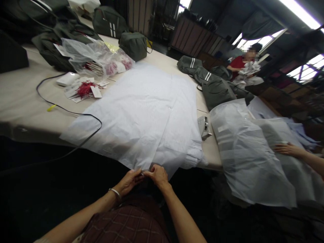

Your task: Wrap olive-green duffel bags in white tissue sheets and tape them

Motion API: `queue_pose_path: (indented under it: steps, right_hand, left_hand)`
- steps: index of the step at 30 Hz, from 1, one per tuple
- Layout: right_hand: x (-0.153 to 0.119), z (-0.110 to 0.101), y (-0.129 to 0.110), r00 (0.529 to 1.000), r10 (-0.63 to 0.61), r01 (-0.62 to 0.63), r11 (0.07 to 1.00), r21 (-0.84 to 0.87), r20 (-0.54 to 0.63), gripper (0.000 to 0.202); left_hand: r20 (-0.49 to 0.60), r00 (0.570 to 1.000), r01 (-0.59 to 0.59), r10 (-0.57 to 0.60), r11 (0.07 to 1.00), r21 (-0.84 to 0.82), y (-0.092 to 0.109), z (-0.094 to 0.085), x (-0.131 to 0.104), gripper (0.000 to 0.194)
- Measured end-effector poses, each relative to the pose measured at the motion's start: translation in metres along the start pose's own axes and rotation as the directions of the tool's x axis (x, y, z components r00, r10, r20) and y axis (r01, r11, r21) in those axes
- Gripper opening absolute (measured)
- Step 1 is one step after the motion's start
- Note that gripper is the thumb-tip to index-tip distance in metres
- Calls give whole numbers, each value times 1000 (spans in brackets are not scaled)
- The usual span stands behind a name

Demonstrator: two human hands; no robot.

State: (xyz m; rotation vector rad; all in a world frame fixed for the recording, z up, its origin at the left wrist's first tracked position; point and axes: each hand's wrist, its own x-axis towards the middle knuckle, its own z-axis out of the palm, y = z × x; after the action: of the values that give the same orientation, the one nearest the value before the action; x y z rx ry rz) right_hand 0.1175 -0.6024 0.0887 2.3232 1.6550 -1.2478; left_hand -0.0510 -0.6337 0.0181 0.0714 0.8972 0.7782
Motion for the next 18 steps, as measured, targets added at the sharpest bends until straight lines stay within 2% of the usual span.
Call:
queue_pose_path:
  steps: [7,10,13,16,18]
  right_hand:
    - [2,2,22,998,58,-60,996,69,29,28]
    - [3,10,21,1000,27,-29,995,97,15,29]
    - [3,14,20,999,-21,27,992,123,-49,29]
    - [5,0,28,993,-37,58,981,185,-115,26]
    - [12,-26,42,983,-23,66,969,238,-181,24]
  left_hand:
    - [-55,998,-5,6,1000,8,1,-4,0,41]
    - [-80,997,19,-18,1000,9,2,-4,-1,37]
    - [-107,994,32,-30,999,17,4,0,-3,36]
    - [-101,995,26,-23,999,30,5,4,-6,41]
    - [-90,996,25,-22,999,36,4,2,-6,46]
